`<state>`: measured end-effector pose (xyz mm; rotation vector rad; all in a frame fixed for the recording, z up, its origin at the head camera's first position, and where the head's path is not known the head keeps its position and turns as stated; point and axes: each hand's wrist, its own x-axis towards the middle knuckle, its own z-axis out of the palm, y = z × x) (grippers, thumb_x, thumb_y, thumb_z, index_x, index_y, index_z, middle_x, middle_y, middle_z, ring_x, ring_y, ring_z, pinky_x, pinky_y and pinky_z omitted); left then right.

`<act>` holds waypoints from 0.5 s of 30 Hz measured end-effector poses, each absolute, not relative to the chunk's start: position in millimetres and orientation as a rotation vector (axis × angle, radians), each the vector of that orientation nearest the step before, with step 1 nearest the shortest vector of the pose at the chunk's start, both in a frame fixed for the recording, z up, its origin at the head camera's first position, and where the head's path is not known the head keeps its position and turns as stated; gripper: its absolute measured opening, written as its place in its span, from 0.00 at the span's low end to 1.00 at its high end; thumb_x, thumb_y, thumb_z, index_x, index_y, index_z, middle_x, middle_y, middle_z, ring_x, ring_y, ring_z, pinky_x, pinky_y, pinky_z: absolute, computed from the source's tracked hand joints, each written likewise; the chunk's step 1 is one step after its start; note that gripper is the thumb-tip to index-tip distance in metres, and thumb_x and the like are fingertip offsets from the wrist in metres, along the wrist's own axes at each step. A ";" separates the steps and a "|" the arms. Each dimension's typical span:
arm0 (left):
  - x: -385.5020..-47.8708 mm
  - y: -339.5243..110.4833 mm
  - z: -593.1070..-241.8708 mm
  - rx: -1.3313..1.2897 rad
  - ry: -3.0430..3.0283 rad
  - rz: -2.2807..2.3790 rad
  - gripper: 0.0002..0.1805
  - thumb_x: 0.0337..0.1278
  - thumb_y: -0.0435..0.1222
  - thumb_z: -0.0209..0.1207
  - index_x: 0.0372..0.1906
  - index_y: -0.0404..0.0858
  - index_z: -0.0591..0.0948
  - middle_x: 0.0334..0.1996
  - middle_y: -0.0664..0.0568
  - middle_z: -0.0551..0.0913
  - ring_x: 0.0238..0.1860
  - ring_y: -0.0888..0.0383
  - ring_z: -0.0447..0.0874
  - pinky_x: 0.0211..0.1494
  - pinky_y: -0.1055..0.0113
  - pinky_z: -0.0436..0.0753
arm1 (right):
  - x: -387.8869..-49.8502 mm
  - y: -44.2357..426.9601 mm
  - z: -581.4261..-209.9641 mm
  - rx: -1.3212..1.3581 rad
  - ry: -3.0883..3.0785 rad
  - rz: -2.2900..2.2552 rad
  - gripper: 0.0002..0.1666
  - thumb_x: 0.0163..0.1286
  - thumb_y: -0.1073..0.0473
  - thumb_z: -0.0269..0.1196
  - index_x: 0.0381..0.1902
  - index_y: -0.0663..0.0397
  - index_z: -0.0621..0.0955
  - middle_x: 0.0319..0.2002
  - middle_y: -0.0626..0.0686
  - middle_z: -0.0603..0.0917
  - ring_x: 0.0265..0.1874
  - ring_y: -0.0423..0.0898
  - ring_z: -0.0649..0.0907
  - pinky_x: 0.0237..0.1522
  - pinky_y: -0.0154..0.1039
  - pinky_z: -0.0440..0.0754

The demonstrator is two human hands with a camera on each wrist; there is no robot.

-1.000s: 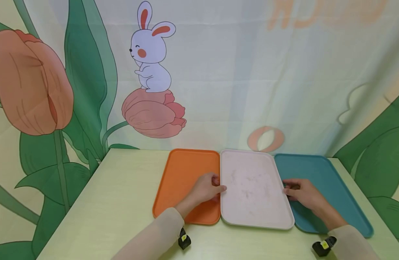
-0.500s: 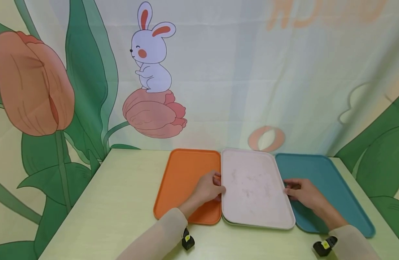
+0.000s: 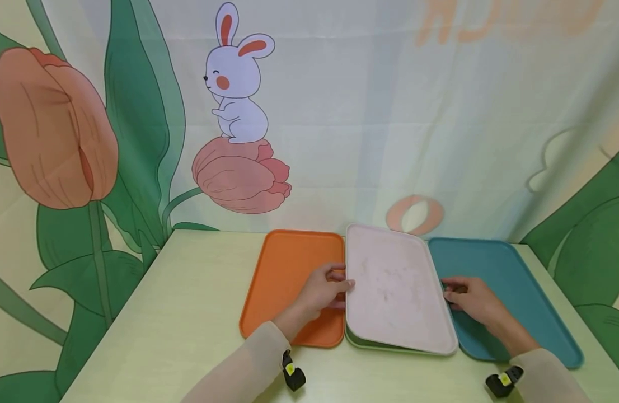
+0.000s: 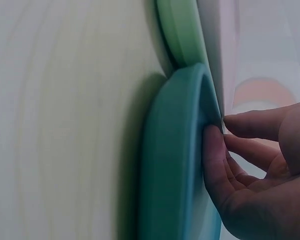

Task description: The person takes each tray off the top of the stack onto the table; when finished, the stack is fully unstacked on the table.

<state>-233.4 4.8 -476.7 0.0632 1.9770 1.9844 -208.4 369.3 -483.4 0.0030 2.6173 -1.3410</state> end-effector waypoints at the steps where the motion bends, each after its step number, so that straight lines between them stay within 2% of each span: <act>1: -233.6 4.8 -476.3 0.050 1.942 2.003 0.30 0.69 0.33 0.69 0.72 0.36 0.75 0.50 0.43 0.82 0.40 0.50 0.88 0.40 0.53 0.92 | -208.5 369.3 -483.4 0.003 2.616 -1.343 0.29 0.83 0.65 0.56 0.74 0.79 0.67 0.55 0.67 0.80 0.55 0.59 0.83 0.49 0.45 0.89; 8: -236.3 1.3 -473.1 -0.013 1.865 2.058 0.28 0.67 0.33 0.69 0.71 0.38 0.78 0.51 0.46 0.83 0.44 0.52 0.88 0.41 0.57 0.92 | -209.1 367.9 -483.6 0.001 2.616 -1.345 0.30 0.82 0.64 0.59 0.74 0.78 0.68 0.53 0.65 0.81 0.52 0.56 0.85 0.48 0.44 0.89; 15: -237.0 -13.3 -467.3 -0.002 1.872 2.077 0.28 0.67 0.32 0.70 0.70 0.39 0.80 0.52 0.47 0.81 0.44 0.53 0.89 0.40 0.59 0.91 | -210.8 366.8 -484.8 -0.008 2.649 -1.318 0.30 0.81 0.65 0.58 0.73 0.79 0.68 0.47 0.62 0.82 0.43 0.50 0.85 0.42 0.44 0.89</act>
